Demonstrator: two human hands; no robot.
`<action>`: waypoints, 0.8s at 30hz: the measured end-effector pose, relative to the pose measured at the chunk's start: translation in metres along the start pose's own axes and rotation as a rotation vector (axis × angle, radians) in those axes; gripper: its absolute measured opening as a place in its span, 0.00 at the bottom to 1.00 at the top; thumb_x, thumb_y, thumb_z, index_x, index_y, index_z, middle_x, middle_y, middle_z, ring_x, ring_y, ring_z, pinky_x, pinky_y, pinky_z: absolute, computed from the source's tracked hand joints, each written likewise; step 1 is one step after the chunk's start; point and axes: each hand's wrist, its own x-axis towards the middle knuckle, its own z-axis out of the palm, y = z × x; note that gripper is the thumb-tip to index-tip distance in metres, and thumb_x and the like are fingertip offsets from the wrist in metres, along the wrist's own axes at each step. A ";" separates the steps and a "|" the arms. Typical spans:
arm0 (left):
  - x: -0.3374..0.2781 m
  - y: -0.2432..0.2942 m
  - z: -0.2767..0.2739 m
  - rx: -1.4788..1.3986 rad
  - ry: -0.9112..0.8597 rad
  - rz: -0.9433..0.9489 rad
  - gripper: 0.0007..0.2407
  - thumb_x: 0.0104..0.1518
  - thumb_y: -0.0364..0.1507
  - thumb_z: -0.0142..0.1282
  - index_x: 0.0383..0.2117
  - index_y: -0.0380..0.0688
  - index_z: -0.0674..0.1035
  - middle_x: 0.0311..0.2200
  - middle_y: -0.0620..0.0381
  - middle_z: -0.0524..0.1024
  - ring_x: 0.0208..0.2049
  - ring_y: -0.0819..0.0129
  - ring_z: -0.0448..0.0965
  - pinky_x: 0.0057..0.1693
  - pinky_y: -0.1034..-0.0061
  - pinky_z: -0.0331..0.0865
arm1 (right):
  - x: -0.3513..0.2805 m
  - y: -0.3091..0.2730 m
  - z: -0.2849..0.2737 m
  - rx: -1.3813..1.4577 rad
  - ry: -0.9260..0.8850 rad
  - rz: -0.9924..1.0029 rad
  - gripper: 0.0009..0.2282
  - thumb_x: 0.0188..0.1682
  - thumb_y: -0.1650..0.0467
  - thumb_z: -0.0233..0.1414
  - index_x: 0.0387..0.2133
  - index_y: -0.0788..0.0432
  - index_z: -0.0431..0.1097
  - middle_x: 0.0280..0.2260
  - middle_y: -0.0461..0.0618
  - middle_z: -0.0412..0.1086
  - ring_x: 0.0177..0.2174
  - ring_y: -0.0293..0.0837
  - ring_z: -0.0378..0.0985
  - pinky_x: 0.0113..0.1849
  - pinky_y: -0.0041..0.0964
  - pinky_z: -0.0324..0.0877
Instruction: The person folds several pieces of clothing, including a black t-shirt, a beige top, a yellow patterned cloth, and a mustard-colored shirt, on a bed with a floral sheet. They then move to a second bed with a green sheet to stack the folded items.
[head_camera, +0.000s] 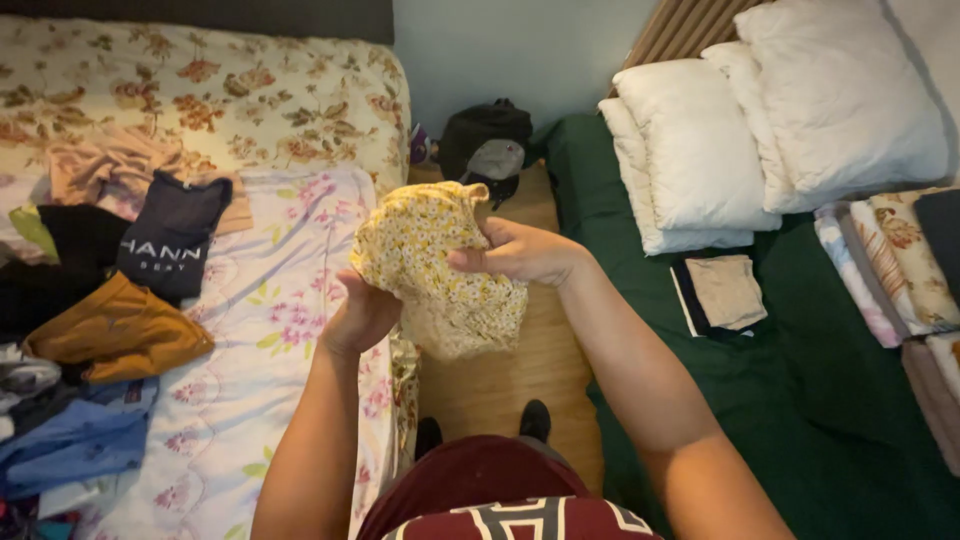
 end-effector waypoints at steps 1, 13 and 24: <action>-0.003 -0.002 -0.002 -0.033 -0.002 0.022 0.50 0.41 0.69 0.20 0.71 0.49 0.55 0.70 0.46 0.56 0.69 0.46 0.58 0.71 0.45 0.49 | 0.000 0.001 0.000 0.010 -0.013 0.007 0.11 0.47 0.66 0.64 0.35 0.63 0.79 0.27 0.47 0.78 0.26 0.37 0.79 0.29 0.29 0.74; 0.001 -0.007 -0.011 -0.040 0.421 0.081 0.22 0.56 0.26 0.62 0.58 0.39 0.73 0.50 0.39 0.78 0.50 0.43 0.80 0.56 0.42 0.71 | 0.013 0.035 -0.011 0.035 -0.022 -0.027 0.07 0.46 0.71 0.64 0.35 0.62 0.79 0.27 0.46 0.77 0.26 0.33 0.76 0.28 0.26 0.72; 0.013 0.025 -0.005 -0.062 0.682 0.112 0.18 0.63 0.36 0.60 0.54 0.37 0.76 0.45 0.41 0.79 0.48 0.49 0.81 0.55 0.51 0.74 | 0.036 0.057 -0.022 -0.014 0.164 -0.058 0.05 0.51 0.71 0.60 0.37 0.58 0.78 0.29 0.38 0.72 0.27 0.28 0.68 0.30 0.19 0.67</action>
